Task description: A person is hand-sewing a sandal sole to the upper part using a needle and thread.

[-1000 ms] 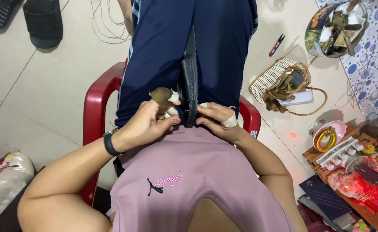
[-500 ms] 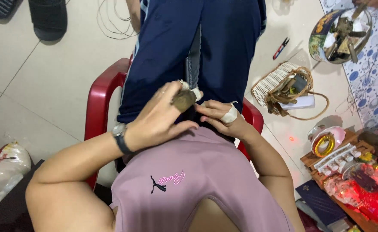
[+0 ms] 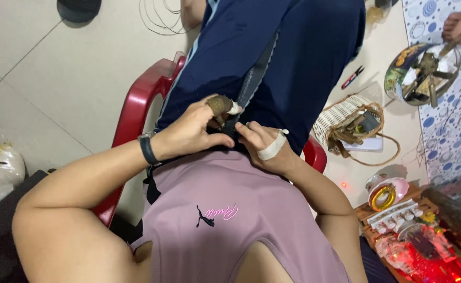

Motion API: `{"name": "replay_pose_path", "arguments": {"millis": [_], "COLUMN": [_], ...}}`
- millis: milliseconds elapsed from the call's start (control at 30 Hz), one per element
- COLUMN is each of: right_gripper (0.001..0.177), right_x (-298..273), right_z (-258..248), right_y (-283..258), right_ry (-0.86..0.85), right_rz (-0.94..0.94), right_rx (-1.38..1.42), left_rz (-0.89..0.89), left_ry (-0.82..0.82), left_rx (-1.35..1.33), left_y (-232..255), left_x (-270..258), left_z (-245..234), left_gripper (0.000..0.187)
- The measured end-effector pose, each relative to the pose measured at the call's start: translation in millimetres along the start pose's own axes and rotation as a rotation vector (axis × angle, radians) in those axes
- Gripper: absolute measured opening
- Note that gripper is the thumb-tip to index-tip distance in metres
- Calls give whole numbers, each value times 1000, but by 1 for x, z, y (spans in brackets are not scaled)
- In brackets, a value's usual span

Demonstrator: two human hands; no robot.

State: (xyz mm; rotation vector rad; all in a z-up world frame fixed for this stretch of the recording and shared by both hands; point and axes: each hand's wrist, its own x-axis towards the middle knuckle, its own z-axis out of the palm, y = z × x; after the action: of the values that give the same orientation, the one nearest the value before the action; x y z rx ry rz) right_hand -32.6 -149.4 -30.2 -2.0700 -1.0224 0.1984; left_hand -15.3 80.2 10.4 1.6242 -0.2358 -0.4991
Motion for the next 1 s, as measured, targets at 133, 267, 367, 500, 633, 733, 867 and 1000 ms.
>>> {"name": "replay_pose_path", "arguments": {"millis": [133, 267, 367, 500, 633, 733, 867, 1000], "right_gripper": [25, 21, 31, 36, 35, 33, 33, 31], "right_x": [-7, -6, -2, 1, -2, -7, -5, -10], "right_z": [8, -6, -18, -18, -11, -9, -11, -21], "right_y": [5, -7, -23, -22, -14, -10, -14, -13], "right_ry": [84, 195, 286, 331, 392, 404, 421, 385], "right_rz": [24, 84, 194, 117, 51, 47, 60, 69], "right_rx": [-6, 241, 306, 247, 291, 321, 330, 347], "left_rz": [135, 176, 180, 169, 115, 101, 10, -97], "left_ry": [77, 89, 92, 32, -52, -53, 31, -65], "left_rx": [44, 101, 347, 404, -141, -180, -6, 22], "left_y": [7, 19, 16, 31, 64, 41, 2, 15], "left_x": [1, -1, -10, -22, -13, -3, -2, -8], "left_z": [9, 12, -4, -11, -5, 1, 14, 14], "left_gripper": [51, 47, 20, 20, 12, 8, 14, 24]}}
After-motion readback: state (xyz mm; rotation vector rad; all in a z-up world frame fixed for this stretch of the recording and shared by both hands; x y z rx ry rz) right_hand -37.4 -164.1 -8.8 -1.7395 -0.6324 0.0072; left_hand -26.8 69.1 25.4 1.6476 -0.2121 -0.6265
